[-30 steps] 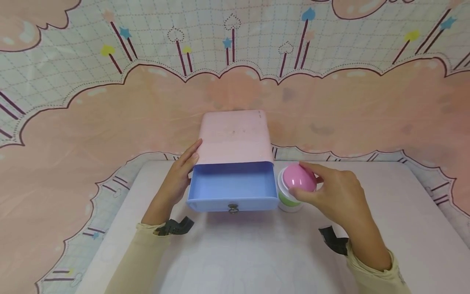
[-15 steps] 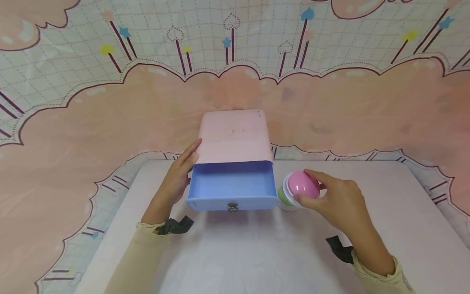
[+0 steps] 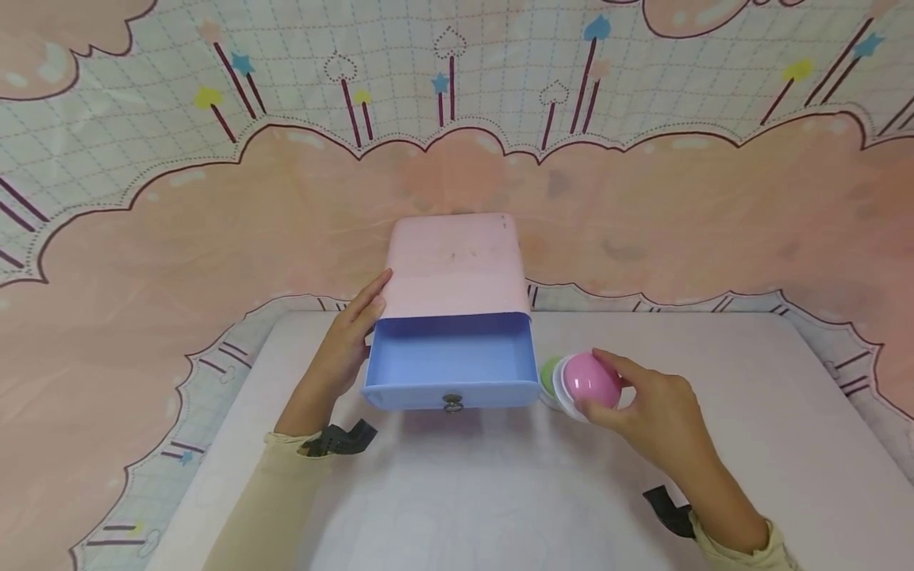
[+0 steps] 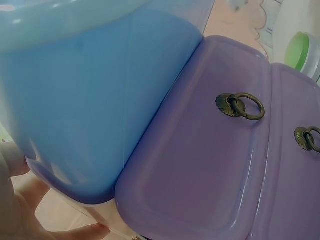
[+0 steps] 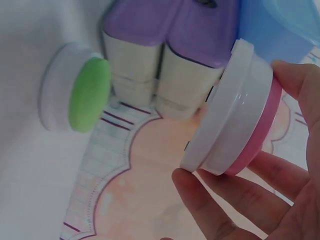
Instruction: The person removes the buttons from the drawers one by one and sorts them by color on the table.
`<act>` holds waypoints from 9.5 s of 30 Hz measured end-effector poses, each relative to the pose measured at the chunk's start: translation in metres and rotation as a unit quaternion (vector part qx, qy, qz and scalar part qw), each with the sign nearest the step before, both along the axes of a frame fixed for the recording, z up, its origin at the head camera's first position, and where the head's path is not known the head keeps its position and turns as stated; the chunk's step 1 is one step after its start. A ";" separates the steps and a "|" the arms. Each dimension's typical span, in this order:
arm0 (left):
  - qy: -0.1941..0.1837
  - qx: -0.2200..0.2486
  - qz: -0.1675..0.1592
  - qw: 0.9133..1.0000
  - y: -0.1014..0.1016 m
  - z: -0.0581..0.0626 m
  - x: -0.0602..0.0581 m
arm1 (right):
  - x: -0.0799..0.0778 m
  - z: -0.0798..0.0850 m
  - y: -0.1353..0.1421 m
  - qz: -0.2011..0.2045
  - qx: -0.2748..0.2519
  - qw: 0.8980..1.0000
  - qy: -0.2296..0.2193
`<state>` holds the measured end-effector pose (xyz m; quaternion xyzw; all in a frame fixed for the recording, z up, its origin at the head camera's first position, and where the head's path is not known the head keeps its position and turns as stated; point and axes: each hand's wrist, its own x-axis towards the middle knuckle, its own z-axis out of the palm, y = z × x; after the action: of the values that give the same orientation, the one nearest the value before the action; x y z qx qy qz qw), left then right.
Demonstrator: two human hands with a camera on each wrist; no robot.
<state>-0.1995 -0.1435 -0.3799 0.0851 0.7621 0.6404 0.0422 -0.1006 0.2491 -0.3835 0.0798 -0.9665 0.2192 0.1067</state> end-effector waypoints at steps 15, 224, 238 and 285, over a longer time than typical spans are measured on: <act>0.007 -0.005 0.002 1.000 0.000 0.001 0.000 | 0.006 -0.031 0.000 -0.016 -0.011 0.995 -0.101; -0.006 0.006 -0.004 1.000 -0.003 -0.001 -0.001 | -0.028 0.009 -0.067 0.037 -0.231 0.965 0.121; -0.005 -0.002 -0.002 1.000 -0.003 -0.001 -0.001 | -0.009 -0.010 -0.103 0.149 -0.307 0.929 0.140; 0.003 0.003 -0.001 1.000 -0.003 0.000 -0.003 | -0.036 -0.022 -0.155 0.153 -0.407 0.898 -0.070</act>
<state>-0.2023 -0.1469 -0.3799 0.0880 0.7604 0.6422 0.0406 -0.1367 0.0943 -0.4052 0.1606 -0.7736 0.6124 0.0268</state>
